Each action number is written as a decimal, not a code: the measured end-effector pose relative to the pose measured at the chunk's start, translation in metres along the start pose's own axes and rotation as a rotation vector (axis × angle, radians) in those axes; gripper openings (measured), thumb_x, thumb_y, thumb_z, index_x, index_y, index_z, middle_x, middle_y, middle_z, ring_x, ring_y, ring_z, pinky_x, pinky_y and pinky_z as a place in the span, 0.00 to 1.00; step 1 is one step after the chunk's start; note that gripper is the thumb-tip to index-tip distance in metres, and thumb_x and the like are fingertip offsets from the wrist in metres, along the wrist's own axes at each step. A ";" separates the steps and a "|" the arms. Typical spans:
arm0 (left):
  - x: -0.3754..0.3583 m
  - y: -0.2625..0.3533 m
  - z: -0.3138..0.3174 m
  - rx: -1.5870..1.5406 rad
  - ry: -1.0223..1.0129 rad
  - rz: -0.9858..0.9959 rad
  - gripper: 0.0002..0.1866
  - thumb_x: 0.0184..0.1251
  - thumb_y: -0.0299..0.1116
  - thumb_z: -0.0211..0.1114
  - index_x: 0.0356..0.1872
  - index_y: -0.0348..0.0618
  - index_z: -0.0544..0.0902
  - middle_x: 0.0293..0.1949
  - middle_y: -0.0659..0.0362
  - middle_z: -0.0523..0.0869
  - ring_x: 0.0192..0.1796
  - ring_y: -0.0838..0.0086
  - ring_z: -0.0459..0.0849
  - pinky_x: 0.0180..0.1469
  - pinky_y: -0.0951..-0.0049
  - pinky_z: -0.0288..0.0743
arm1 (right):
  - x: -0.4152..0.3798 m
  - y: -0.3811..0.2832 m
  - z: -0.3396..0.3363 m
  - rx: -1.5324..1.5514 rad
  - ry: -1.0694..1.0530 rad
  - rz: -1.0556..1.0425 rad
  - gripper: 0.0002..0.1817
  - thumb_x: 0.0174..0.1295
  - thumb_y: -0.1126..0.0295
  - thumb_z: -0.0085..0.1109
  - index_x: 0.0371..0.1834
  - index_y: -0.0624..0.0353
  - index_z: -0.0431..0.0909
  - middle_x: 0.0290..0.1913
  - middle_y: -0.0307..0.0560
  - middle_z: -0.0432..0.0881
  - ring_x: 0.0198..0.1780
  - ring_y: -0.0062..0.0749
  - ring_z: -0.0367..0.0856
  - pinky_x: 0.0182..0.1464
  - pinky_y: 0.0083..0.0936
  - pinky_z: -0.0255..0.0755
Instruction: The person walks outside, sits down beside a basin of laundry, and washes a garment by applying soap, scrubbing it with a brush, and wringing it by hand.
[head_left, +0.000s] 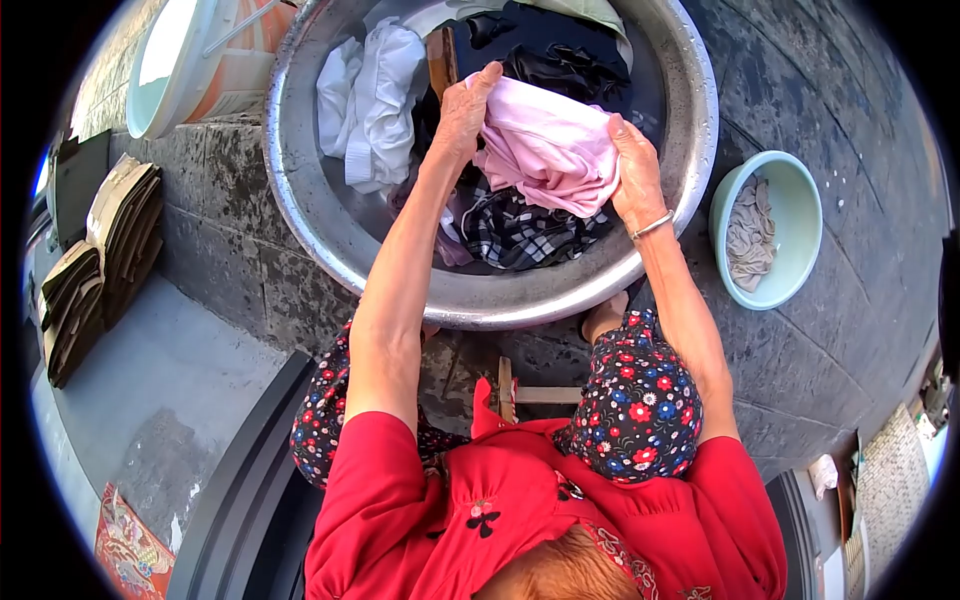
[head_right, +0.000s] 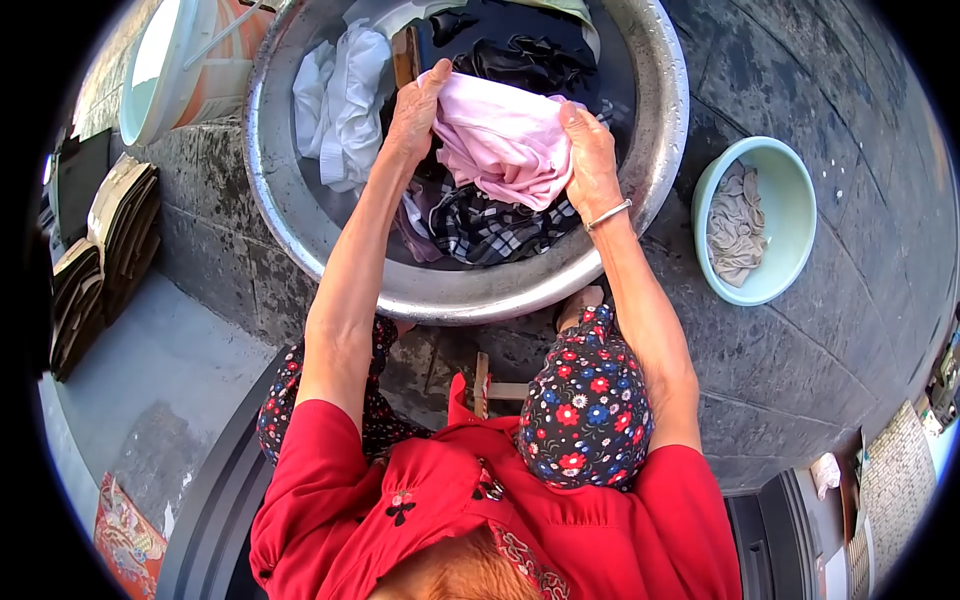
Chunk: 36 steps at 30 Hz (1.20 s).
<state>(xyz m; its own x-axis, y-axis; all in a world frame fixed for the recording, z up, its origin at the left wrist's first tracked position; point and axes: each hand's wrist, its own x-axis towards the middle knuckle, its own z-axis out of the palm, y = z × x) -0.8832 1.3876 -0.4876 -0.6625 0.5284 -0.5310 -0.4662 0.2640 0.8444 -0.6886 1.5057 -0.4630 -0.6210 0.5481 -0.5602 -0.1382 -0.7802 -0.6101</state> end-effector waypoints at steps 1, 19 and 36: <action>0.002 0.000 -0.002 -0.010 -0.024 -0.012 0.27 0.55 0.55 0.68 0.36 0.37 0.79 0.35 0.60 0.79 0.38 0.76 0.75 0.45 0.73 0.69 | 0.001 0.000 -0.002 0.012 0.005 0.016 0.18 0.61 0.62 0.59 0.45 0.66 0.75 0.41 0.46 0.80 0.42 0.29 0.81 0.47 0.25 0.77; -0.005 0.014 -0.002 0.309 -0.016 0.071 0.22 0.53 0.40 0.69 0.43 0.33 0.79 0.38 0.54 0.81 0.41 0.73 0.77 0.45 0.76 0.69 | -0.001 0.004 -0.012 0.177 -0.062 0.344 0.19 0.59 0.79 0.57 0.55 0.66 0.71 0.51 0.49 0.78 0.52 0.35 0.78 0.57 0.29 0.73; -0.140 0.109 -0.100 -0.267 -0.084 -0.049 0.06 0.53 0.21 0.60 0.32 0.40 0.73 0.33 0.62 0.76 0.36 0.80 0.76 0.43 0.78 0.72 | 0.040 -0.043 0.146 -1.699 -0.746 -0.562 0.17 0.56 0.58 0.63 0.27 0.64 0.80 0.16 0.40 0.72 0.19 0.19 0.67 0.24 0.21 0.63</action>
<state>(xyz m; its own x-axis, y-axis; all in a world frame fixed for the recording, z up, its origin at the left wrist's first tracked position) -0.9004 1.2614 -0.3284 -0.5895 0.5882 -0.5536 -0.6421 0.0746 0.7630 -0.8199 1.5171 -0.3778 -0.9945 0.0159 -0.1037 0.0829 0.7241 -0.6847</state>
